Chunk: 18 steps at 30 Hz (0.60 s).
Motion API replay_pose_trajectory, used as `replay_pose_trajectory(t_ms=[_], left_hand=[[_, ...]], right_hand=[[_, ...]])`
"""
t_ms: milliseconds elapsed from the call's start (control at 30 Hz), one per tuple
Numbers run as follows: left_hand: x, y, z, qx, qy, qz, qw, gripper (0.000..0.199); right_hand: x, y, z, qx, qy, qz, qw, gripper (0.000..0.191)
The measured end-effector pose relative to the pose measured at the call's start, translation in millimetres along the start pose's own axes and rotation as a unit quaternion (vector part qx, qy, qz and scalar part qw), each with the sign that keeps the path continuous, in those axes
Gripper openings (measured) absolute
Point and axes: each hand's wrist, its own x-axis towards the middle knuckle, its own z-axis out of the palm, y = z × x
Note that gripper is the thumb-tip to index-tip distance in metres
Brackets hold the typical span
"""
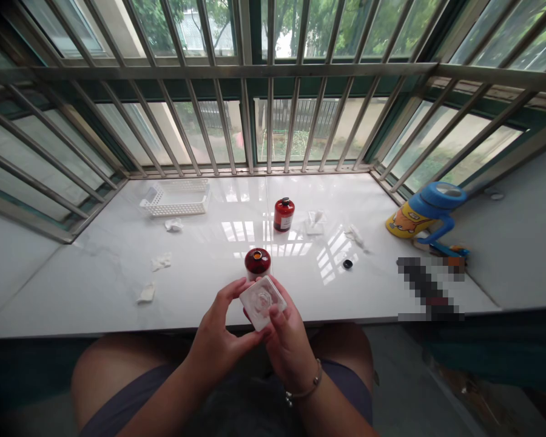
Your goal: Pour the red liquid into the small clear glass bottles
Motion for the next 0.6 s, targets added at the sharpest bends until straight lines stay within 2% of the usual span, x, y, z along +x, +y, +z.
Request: replay_pose_trajectory(t_ms=[100,200,267,367,500,600], left_hand=[[0,-2,-1.8,0.001,0.002,0.052,0.999,0.093],[3,-4,-4.5,0.008,-0.020,0.114,0.993,0.080],[4,-4,-6.1,0.020,-0.046,0.127,0.991,0.071],[2,-5,-6.7,0.017,-0.054,0.105,0.993,0.073],[-3,-9,-5.4,-0.011,-0.031,0.035,0.999,0.105],[-4,-11,-8.3,-0.037,-0.047,0.015,0.998,0.115]], right_hand=[[0,0,-1,-0.007,-0.006,-0.006,1.000,0.081],[0,0,0,-0.015,-0.007,-0.014,1.000,0.085],[-1,0,1,-0.018,-0.009,-0.012,1.000,0.085],[-2,0,3,-0.019,-0.010,-0.004,1.000,0.084],[-3,-2,4,-0.023,0.003,0.012,1.000,0.085],[-2,-3,4,-0.016,-0.002,0.026,1.000,0.086]])
